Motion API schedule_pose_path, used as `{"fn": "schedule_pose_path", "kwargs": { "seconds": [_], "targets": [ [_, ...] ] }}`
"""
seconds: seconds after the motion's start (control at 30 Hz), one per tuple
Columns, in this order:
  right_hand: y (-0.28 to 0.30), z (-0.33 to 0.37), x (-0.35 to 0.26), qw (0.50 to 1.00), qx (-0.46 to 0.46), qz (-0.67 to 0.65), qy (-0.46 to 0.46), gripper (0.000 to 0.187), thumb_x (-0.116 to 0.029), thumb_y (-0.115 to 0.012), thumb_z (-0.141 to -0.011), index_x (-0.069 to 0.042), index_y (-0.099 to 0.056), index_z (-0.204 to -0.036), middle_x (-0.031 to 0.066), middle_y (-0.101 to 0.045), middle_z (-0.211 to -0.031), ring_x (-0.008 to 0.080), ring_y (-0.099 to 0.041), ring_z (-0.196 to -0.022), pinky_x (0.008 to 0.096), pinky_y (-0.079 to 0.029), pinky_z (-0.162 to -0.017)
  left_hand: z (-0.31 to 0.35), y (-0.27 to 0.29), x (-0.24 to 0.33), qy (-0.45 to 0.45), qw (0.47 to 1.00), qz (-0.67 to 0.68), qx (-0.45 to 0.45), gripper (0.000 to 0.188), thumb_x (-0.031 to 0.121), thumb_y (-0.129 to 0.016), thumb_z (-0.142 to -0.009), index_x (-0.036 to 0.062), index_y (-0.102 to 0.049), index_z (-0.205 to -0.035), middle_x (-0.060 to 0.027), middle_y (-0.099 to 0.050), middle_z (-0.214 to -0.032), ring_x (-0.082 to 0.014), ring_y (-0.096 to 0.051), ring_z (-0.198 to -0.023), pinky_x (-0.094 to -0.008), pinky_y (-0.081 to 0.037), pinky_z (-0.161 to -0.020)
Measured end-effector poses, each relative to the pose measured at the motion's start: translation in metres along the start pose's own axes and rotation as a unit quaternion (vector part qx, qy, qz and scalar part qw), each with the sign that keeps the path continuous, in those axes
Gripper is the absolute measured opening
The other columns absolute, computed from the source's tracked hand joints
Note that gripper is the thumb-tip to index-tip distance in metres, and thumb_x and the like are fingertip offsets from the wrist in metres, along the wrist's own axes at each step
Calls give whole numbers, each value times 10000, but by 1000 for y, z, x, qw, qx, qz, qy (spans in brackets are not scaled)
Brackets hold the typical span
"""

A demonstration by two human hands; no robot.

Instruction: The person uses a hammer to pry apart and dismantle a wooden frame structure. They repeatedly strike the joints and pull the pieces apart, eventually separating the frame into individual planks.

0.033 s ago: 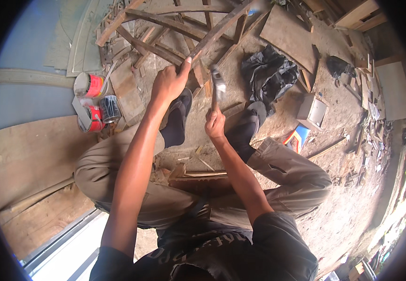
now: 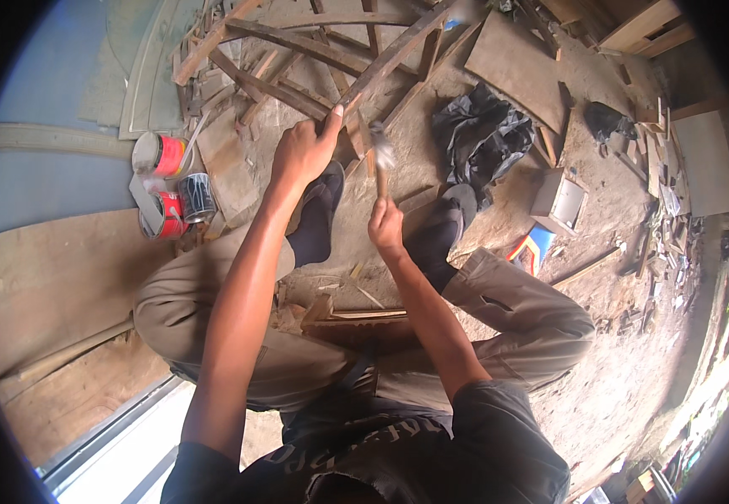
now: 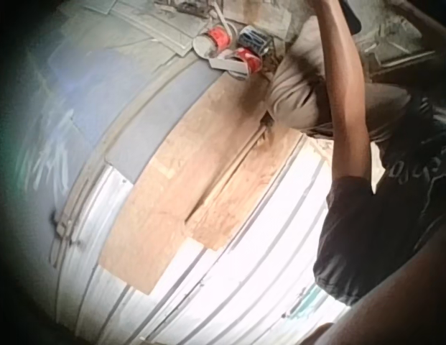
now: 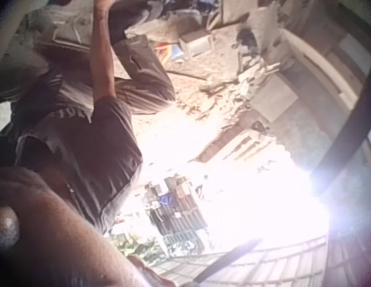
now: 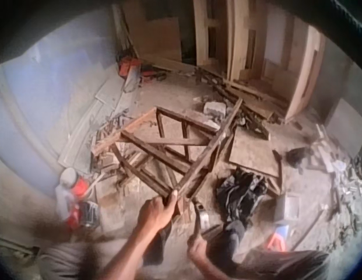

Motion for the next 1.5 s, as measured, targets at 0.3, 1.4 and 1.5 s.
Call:
{"fn": "schedule_pose_path", "kwargs": {
  "seconds": [0.3, 1.4, 1.5],
  "targets": [
    [8, 7, 12, 984, -69, 55, -154, 523, -369, -366, -1025, 68, -551, -805, 314, -552, -707, 502, -570, -714, 507, -420, -610, 0, -2, -7, 23, 999, 20, -31, 799, 658, -403, -888, -95, -668, -909, -333, -637, -938, -463, -614, -974, -486, -482, -855],
    [4, -22, 10, 990, -34, 102, -93, 554, -409, -397, -1020, 50, -504, -728, 238, -492, -557, 401, -547, -553, 448, -419, -529, -5, -3, -5, 4, 999, 40, -3, 818, 680, -417, -874, -97, -672, -853, -348, -628, -892, -474, -611, -954, -493, -480, -833],
    [7, -30, -37, 997, 8, -44, -57, 550, -399, -392, -1027, 34, -474, -699, 170, -430, -517, 247, -471, -479, 394, -391, -481, -4, 1, -14, -9, 999, -15, 30, 768, 646, -426, -881, -72, -695, -832, -319, -651, -839, -455, -656, -859, -476, -529, -767]
  ]
}}
Point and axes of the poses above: each hand's wrist, its own z-axis away from the middle knuckle, its own y-axis out of the back of the hand, x = y × z, the point moved 9 cm from there along -z, towards the middle knuckle
